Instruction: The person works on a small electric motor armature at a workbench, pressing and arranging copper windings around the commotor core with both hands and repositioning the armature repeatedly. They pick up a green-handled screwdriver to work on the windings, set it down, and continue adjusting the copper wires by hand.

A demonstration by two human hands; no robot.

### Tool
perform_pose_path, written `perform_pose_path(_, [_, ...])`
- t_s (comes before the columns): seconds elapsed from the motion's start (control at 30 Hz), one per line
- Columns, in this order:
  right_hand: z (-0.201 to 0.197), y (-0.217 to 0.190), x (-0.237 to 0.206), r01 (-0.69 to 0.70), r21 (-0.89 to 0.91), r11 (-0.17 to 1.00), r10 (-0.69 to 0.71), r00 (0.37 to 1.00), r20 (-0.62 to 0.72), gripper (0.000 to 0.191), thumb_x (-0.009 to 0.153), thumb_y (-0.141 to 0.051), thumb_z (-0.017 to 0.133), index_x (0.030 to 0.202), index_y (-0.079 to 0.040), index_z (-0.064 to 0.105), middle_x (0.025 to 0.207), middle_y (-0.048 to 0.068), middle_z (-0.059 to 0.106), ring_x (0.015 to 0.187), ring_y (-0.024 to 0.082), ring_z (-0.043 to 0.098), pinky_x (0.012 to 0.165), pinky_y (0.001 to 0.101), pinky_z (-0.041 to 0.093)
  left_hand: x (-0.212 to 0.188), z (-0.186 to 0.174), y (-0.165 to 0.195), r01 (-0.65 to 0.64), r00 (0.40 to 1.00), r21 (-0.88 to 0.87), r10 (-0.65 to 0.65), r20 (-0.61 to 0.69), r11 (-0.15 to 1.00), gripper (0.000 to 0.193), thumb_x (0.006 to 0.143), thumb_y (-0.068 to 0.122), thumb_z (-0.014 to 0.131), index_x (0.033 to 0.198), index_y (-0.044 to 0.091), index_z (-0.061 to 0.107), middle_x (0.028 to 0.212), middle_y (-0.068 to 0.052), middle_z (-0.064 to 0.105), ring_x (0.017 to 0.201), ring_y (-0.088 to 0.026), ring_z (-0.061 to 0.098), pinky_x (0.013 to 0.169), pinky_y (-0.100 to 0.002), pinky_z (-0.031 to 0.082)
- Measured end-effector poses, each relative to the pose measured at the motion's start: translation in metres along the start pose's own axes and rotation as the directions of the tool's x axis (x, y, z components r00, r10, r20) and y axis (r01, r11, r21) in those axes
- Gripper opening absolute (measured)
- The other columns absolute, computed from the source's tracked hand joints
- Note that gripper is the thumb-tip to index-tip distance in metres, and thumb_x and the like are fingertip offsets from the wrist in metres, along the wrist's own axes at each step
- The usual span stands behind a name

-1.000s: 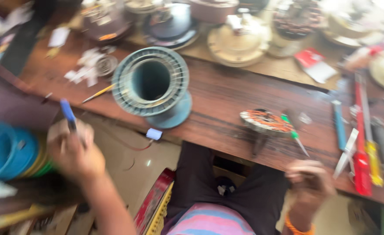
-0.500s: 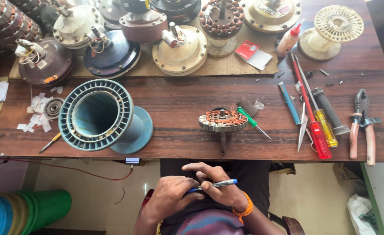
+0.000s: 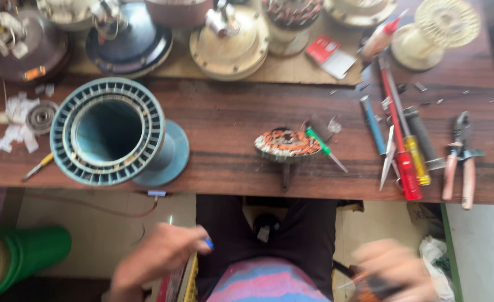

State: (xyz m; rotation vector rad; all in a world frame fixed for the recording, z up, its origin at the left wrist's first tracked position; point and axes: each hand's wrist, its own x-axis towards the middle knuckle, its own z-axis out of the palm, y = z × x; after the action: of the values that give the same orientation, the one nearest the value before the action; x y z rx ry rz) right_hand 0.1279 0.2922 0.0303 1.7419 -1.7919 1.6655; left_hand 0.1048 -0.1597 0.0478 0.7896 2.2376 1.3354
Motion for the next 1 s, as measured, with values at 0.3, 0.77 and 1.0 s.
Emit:
perform_pose_path(0.3, [0.039,0.042,0.071,-0.568,-0.164,0.806,0.275,0.607,-0.746,0.044,0.101,-0.037,0.072,0.110,0.005,0.066,0.095,0.017,0.074,0.091,0.030,0.076,0.088,0.0432,0.062,0.062,0.031,0.012,-0.316,0.833,0.042,0.298,-0.466,0.948,0.021,0.094,0.001,0.070,0.111,0.011,0.063,0.102,-0.007,0.062,0.091,-0.021,0.067,0.076,-0.034,0.056])
perform_pose_path(0.77, [-0.009,0.109,0.093,-0.356,-0.382,0.853,0.169,0.880,-0.444,0.019,0.096,-0.014,0.080,0.103,0.001,0.071,0.091,0.013,0.072,0.085,0.024,0.072,0.071,0.0313,0.057,0.164,0.061,0.009,-0.084,0.608,0.401,0.366,-0.705,0.912,0.045,0.080,0.027,0.089,0.123,0.031,0.075,0.107,-0.002,0.049,0.100,-0.023,0.047,0.086,-0.035,0.050])
perform_pose_path(1.0, [-0.026,0.111,0.098,-0.385,-0.382,0.840,0.279,0.911,-0.304,0.019,0.087,-0.009,0.085,0.100,0.000,0.075,0.087,0.012,0.072,0.077,0.022,0.068,0.065,0.0288,0.053,0.166,0.064,0.009,-0.122,0.607,0.321,0.326,-0.725,0.939,0.043,0.079,0.025,0.090,0.119,0.030,0.077,0.106,-0.001,0.051,0.100,-0.022,0.048,0.087,-0.033,0.050])
